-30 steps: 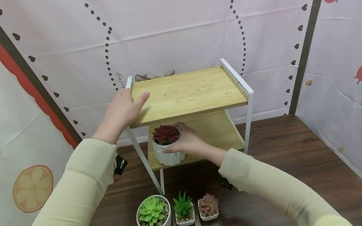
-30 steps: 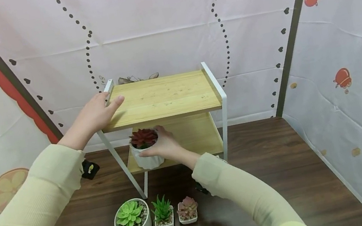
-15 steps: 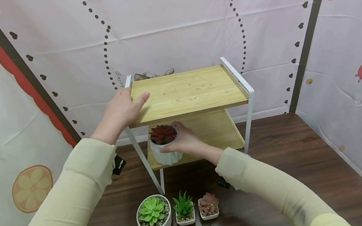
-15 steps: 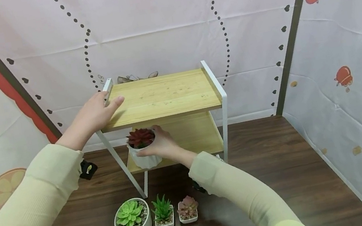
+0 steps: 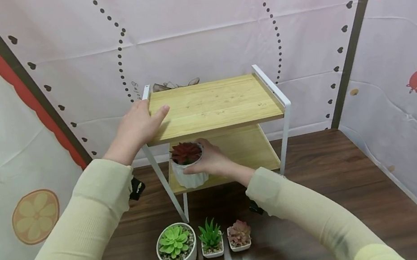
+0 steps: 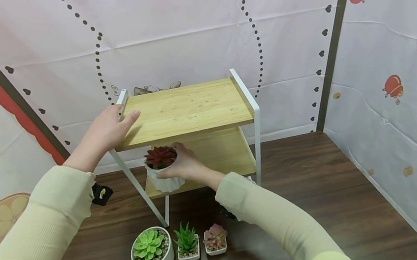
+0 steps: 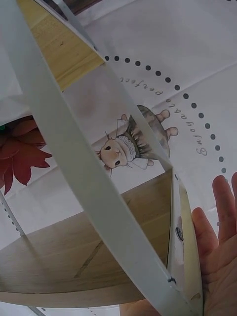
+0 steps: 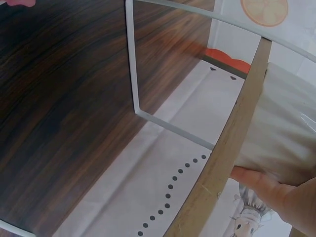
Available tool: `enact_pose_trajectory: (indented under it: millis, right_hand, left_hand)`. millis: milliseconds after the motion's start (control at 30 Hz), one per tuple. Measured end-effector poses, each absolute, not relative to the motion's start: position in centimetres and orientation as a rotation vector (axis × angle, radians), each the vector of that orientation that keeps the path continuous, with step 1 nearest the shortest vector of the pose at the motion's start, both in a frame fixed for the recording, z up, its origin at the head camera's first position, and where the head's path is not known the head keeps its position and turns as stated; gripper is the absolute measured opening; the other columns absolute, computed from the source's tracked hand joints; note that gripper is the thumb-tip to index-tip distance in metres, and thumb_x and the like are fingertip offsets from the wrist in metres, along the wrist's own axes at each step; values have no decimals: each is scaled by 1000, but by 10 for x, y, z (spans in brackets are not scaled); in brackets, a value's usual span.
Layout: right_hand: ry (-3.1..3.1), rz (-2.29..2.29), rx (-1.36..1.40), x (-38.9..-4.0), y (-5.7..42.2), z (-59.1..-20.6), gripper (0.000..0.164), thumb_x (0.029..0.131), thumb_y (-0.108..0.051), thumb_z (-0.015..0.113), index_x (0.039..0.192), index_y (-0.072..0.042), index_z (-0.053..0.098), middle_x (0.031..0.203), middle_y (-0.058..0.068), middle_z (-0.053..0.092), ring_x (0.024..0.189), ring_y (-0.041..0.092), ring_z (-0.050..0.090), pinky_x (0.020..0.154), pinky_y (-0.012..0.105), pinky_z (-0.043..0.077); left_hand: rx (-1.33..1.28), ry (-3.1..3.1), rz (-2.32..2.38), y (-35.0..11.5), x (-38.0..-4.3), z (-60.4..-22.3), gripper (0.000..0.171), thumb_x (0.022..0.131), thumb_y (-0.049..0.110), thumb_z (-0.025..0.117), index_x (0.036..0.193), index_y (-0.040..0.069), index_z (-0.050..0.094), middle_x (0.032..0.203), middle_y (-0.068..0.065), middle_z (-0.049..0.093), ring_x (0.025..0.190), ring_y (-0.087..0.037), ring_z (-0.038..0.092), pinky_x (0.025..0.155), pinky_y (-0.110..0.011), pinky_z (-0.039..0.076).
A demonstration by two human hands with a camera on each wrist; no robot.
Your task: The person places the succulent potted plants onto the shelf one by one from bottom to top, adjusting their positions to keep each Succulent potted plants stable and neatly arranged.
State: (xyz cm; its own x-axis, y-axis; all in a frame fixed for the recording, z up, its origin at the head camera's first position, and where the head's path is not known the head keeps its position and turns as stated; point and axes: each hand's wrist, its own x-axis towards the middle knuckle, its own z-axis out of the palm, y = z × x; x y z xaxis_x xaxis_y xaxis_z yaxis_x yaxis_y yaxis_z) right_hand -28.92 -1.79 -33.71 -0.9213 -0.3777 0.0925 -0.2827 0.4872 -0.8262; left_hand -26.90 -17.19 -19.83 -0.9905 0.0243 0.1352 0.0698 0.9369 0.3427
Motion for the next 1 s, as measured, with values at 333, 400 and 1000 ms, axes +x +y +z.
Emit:
enact_pose_trajectory:
  millis: [333,400,1000]
  right_hand:
    - [2624,-1432,-593,-288,-21,-336,85,55,-40,74,124,-14,31,111,1,47,97,12,48,80,28,42]
    - [2620,-1430,-587,-287,-21,-336,87,55,-40,73,125,-13,29,112,2,46,98,13,47,80,28,41]
    - [2500,-1491,-549,-267,1,-331,113,58,-36,73,133,-20,-11,140,5,1,124,23,15,97,37,24]
  left_hand:
    - [-71,-2956,-538,-173,-269,-198,80,81,58,25,129,-5,18,129,-23,26,114,-39,28,93,-50,24]
    - [-71,-2955,-536,-173,-269,-198,79,81,58,26,129,-5,18,129,-23,26,114,-39,28,92,-50,24]
    - [-70,-2957,-587,-173,-268,-197,81,80,59,26,130,-4,17,131,-22,23,116,-38,26,94,-50,23]
